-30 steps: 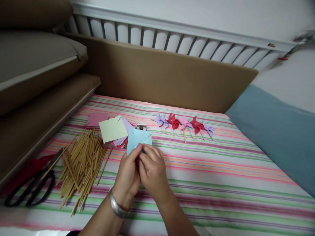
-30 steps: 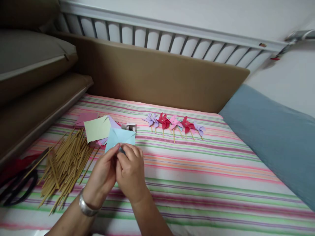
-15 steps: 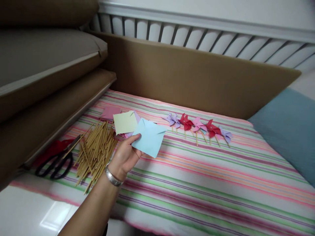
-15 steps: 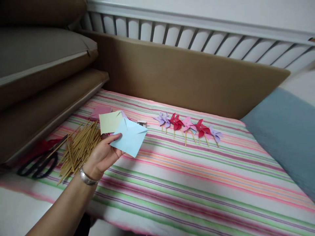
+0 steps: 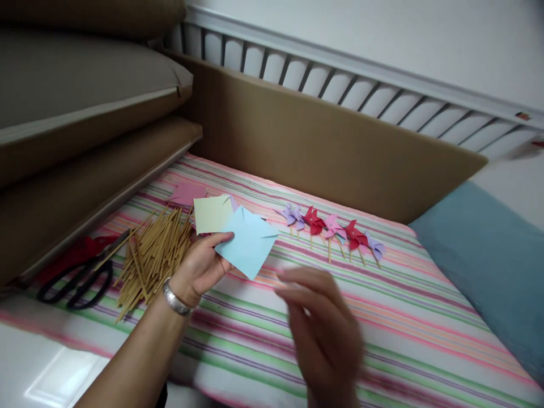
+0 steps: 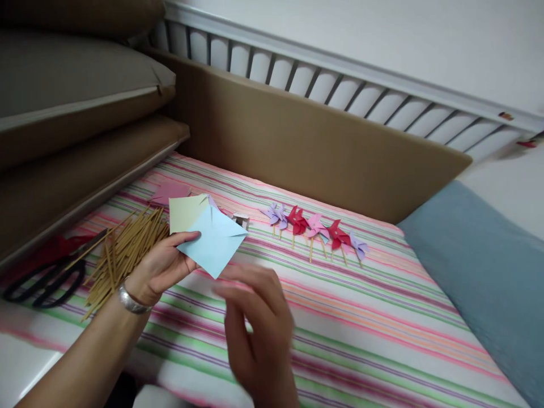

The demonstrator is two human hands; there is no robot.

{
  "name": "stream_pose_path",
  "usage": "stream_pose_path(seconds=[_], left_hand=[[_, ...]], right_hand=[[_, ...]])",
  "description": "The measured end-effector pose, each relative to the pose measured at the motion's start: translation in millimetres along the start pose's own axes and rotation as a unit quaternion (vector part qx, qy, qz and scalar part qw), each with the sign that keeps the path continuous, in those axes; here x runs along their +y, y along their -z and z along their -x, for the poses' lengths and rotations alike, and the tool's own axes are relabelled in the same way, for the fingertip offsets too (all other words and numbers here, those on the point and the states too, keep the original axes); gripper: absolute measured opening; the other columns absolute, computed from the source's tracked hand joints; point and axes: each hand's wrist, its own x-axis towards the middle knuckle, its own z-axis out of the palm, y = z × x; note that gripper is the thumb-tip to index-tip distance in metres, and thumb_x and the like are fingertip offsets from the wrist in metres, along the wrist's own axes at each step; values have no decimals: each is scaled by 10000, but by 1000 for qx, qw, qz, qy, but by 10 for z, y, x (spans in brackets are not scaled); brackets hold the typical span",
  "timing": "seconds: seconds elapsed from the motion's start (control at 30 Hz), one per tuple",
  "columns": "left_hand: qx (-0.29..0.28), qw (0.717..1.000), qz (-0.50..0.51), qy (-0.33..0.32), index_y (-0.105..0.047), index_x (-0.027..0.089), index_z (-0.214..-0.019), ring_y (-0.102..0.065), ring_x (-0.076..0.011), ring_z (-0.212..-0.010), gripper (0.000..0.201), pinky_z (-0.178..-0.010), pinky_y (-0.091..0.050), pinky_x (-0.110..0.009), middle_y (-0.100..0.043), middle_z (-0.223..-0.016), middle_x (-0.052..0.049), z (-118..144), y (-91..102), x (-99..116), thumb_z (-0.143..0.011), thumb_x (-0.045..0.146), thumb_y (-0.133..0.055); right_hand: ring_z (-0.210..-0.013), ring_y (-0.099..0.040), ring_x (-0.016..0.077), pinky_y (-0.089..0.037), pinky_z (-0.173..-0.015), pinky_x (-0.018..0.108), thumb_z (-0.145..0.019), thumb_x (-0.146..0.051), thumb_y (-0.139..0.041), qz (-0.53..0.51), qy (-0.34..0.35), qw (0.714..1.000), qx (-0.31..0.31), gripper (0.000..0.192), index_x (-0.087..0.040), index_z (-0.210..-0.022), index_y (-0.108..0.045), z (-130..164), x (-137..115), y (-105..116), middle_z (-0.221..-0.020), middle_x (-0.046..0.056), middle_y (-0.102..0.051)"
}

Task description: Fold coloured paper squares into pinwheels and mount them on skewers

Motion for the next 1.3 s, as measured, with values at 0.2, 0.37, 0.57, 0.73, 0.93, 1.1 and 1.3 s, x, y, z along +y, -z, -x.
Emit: stream_pose_path(seconds=[0.2, 0.37, 0.57, 0.73, 0.93, 1.1, 1.3], left_hand=[[-27, 999, -6, 28, -499, 40, -1246, -655, -237, -944, 426, -864, -515, -359, -704, -1006, -144, -11, 17, 19, -822, 74, -472], [-158, 987, 36, 15, -548, 143, -1222, -602, -251, -1061, 396, -933, -465, -400, -673, -1115, -107, 24, 29, -9, -852, 282, -520], [-94, 994, -36, -30, -640, 119, -1080, -664, -200, -894, 347, -795, -522, -283, -719, -966, -96, -52, 21, -228, -735, 83, -641], [-19, 993, -72, -94, -668, 136, -1008, -669, -193, -840, 308, -710, -536, -265, -726, -930, -78, -107, 20, -365, -701, 124, -691], [6, 980, -143, -135, -669, 148, -1019, -657, -191, -807, 358, -672, -529, -281, -717, -948, -75, -101, 20, -392, -668, 189, -727], [16, 976, -168, -138, -690, 143, -940, -641, -166, -742, 327, -673, -522, -286, -716, -876, -58, -86, -23, -436, -622, 185, -755], [22, 972, -190, -136, -694, 126, -756, -607, -132, -622, 190, -618, -496, -256, -692, -694, -20, -78, -55, -477, -600, 205, -770]], right_hand=[[-1170, -474, 247, -428, -950, 457, -838, -78, -500, 58, 56, 995, -60, 276, -218, -1037, -630, -553, 365, -556, -1202, 76, -592], [-1142, -483, 229, -425, -958, 437, -836, -70, -502, 71, 51, 996, -32, 288, -200, -1064, -621, -459, 412, -566, -1192, 77, -604], [-1103, -499, 225, -431, -932, 425, -824, -80, -533, 67, 39, 997, -14, 243, -212, -995, -644, -491, 426, -537, -1139, 67, -628], [-1034, -523, 222, -434, -895, 417, -804, -92, -561, 41, 28, 999, -10, 198, -223, -904, -671, -464, 431, -550, -1076, 62, -640], [-851, -569, 175, -469, -759, 318, -804, -168, -585, -66, -112, 992, -6, 121, -208, -848, -690, -501, 385, -578, -855, 48, -617], [-639, -537, 126, -435, -602, 244, -740, -196, -635, -144, -257, 956, 0, 70, -192, -672, -647, -548, 385, -597, -680, -8, -580], [-579, -520, 118, -415, -559, 235, -731, -256, -617, -183, -333, 925, 14, 110, -177, -656, -631, -567, 388, -575, -635, -17, -572]])
